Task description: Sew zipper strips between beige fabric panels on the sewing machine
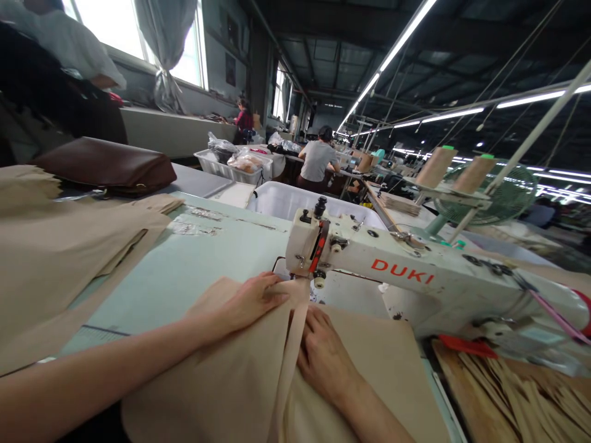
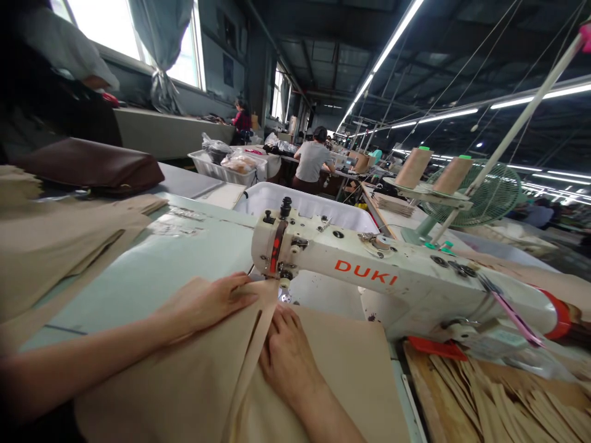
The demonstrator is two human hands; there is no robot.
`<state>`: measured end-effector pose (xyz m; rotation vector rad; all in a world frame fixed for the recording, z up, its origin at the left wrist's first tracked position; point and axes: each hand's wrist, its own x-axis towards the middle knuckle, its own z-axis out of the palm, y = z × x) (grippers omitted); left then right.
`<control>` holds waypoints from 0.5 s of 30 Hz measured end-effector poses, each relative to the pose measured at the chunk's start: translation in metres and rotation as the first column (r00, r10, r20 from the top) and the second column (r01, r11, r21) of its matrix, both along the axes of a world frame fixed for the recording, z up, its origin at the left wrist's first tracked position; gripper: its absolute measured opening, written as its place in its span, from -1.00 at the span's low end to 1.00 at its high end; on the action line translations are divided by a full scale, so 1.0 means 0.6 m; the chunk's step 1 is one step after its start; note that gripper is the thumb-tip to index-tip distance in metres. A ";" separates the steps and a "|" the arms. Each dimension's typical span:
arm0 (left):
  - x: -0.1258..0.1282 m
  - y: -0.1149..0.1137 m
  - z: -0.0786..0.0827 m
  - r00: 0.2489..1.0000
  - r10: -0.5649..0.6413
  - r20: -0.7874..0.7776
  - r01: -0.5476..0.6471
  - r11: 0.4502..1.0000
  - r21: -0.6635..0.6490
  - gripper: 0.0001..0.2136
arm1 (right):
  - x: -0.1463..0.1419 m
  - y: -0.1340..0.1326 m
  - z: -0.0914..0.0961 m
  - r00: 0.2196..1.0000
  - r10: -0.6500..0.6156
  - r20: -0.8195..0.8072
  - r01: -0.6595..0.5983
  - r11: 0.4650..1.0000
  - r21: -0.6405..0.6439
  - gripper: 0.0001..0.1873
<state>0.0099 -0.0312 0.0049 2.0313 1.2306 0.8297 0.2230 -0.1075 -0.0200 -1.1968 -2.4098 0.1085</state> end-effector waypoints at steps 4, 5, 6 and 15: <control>0.010 -0.011 -0.004 0.998 -0.021 -0.052 0.022 1.000 0.014 -0.71 | 0.003 -0.001 -0.001 1.000 0.015 -0.026 -0.016 0.999 -0.037 -0.56; 0.010 -0.013 -0.002 0.998 -0.033 -0.062 0.035 0.999 0.031 -0.71 | 0.003 -0.002 -0.001 0.999 0.019 -0.030 -0.021 0.999 -0.042 -0.55; 0.011 -0.015 -0.001 0.997 -0.038 -0.072 0.042 0.997 0.058 -0.72 | 0.003 -0.002 -0.001 0.999 0.023 -0.033 -0.024 0.999 -0.047 -0.53; 0.004 -0.054 -0.073 0.928 -0.091 -0.360 0.191 0.949 0.252 -0.53 | -0.006 -0.012 0.004 0.999 0.014 -0.043 -0.017 0.999 -0.050 -0.39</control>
